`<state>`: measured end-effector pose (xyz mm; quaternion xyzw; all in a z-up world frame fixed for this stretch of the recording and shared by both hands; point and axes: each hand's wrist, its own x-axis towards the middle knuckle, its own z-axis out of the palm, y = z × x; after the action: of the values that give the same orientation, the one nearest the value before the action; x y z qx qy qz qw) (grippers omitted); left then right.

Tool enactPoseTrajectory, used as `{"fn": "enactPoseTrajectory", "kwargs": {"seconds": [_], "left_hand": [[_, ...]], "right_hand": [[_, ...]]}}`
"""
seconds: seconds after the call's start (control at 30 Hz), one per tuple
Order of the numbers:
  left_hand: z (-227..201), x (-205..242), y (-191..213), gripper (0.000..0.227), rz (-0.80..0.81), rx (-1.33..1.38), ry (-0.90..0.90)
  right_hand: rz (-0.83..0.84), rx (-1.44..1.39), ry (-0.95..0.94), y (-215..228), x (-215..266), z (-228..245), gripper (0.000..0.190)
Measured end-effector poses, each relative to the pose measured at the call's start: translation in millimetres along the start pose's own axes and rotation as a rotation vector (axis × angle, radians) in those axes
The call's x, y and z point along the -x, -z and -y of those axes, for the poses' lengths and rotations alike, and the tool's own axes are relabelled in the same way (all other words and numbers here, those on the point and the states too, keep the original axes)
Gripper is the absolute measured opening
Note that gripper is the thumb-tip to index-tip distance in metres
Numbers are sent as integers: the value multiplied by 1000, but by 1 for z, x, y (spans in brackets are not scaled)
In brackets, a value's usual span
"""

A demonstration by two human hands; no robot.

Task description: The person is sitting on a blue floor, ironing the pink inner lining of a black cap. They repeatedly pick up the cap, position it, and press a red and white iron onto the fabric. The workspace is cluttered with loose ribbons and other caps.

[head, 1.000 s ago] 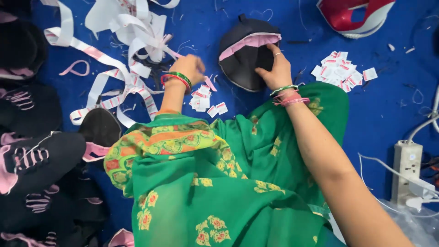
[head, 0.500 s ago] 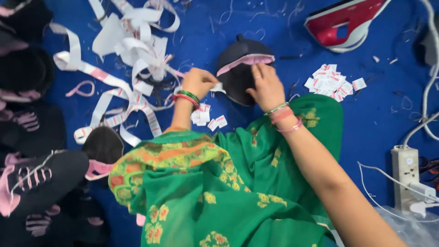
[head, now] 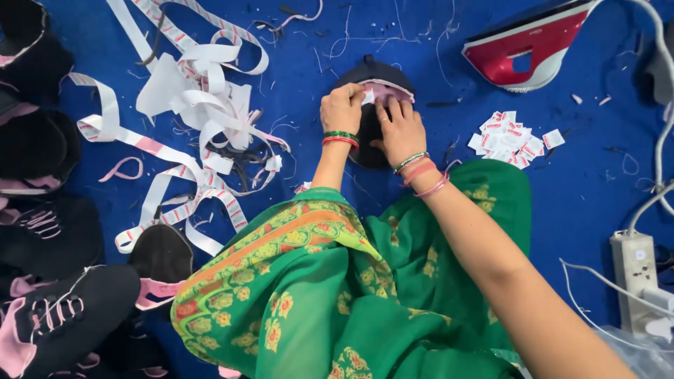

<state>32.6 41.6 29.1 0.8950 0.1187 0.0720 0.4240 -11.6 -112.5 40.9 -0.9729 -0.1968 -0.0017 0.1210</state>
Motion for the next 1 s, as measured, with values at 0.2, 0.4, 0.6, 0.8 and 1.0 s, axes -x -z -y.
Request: {"fn": "enactPoseTrajectory", "kwargs": {"seconds": [0.2, 0.4, 0.6, 0.8, 1.0], "left_hand": [[-18, -1, -8, 12, 12, -238, 61], [-2, 9, -17, 12, 36, -355, -25], [-7, 77, 0, 48, -148, -401, -219], [10, 69, -14, 53, -69, -552, -224], [14, 37, -14, 52, -47, -590, -234]], "right_hand": [[26, -62, -50, 7, -2, -1, 106], [27, -29, -17, -3, -3, -8, 99], [63, -95, -113, -16, -3, -7, 93], [69, -99, -147, -17, -11, -8, 87], [66, -89, -152, -20, -44, -11, 85]]}}
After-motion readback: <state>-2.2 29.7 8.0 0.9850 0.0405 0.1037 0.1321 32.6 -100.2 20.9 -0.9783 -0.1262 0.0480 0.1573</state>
